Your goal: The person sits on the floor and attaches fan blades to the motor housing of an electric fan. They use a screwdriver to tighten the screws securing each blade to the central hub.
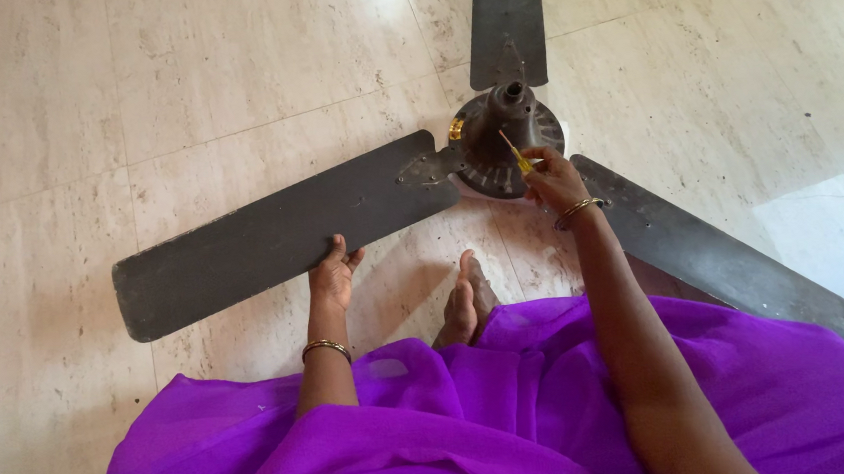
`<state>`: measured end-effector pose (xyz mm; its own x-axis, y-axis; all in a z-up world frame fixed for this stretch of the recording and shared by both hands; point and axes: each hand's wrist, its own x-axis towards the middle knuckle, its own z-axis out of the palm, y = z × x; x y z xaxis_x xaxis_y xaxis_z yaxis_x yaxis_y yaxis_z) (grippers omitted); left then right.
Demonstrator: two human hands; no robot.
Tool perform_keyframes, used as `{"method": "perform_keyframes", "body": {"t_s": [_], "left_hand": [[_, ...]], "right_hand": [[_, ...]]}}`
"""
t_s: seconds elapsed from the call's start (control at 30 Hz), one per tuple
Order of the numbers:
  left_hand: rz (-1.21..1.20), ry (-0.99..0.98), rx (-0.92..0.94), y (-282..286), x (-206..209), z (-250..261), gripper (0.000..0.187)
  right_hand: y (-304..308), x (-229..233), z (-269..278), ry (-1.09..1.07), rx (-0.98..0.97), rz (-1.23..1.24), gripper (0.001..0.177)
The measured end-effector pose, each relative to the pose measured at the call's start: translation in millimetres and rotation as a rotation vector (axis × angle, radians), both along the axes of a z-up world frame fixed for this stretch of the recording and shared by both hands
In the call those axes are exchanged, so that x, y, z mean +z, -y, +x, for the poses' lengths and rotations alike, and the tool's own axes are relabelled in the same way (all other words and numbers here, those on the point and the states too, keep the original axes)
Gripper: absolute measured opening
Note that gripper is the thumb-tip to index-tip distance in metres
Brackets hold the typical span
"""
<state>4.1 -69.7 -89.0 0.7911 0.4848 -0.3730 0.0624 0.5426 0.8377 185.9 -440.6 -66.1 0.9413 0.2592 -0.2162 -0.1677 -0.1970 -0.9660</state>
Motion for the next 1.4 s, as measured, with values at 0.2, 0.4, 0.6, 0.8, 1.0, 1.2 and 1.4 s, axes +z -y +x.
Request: {"method": "perform_keyframes", "body": {"t_s": [0.2, 0.4, 0.6, 0.8, 1.0, 1.2, 1.4], "left_hand": [[-0.005, 0.029, -0.005, 0.2, 0.9, -3.1, 0.045], [-0.003, 0.01, -0.001, 3.5, 3.7, -5.4, 0.045], [-0.025, -0.012, 0.004, 6.1, 6.2, -5.7, 0.041], [0.006, -0.037, 0.01, 13.1, 14.8, -8.8, 0.037], [0.008, -0.043, 0.009, 14.6, 18.8, -8.5, 0.039], [-0.001, -0.053, 0.017, 12.7, 12.0, -8.7, 0.037], [-0.017, -0.027, 0.013, 10.6, 5.9, -9.4, 0.033]], "right_hand": [[1.4, 3.2, -1.9, -0.027, 0.031, 0.029, 0.036], [0.7, 9.6, -2.0, -0.051, 0.02, -0.001, 0.035], [-0.1, 15.1, -5.1, -0.058, 0.022, 0.015, 0.034], [0.4, 14.8, -5.1, -0.051, 0.028, 0.003, 0.035], [1.3, 13.1, -5.3, -0.056, 0.032, 0.016, 0.035], [0.8, 10.4, -4.7, -0.05, 0.042, 0.032, 0.034], [-0.1, 6.6, -4.9, -0.048, 0.031, 0.017, 0.033]]}}
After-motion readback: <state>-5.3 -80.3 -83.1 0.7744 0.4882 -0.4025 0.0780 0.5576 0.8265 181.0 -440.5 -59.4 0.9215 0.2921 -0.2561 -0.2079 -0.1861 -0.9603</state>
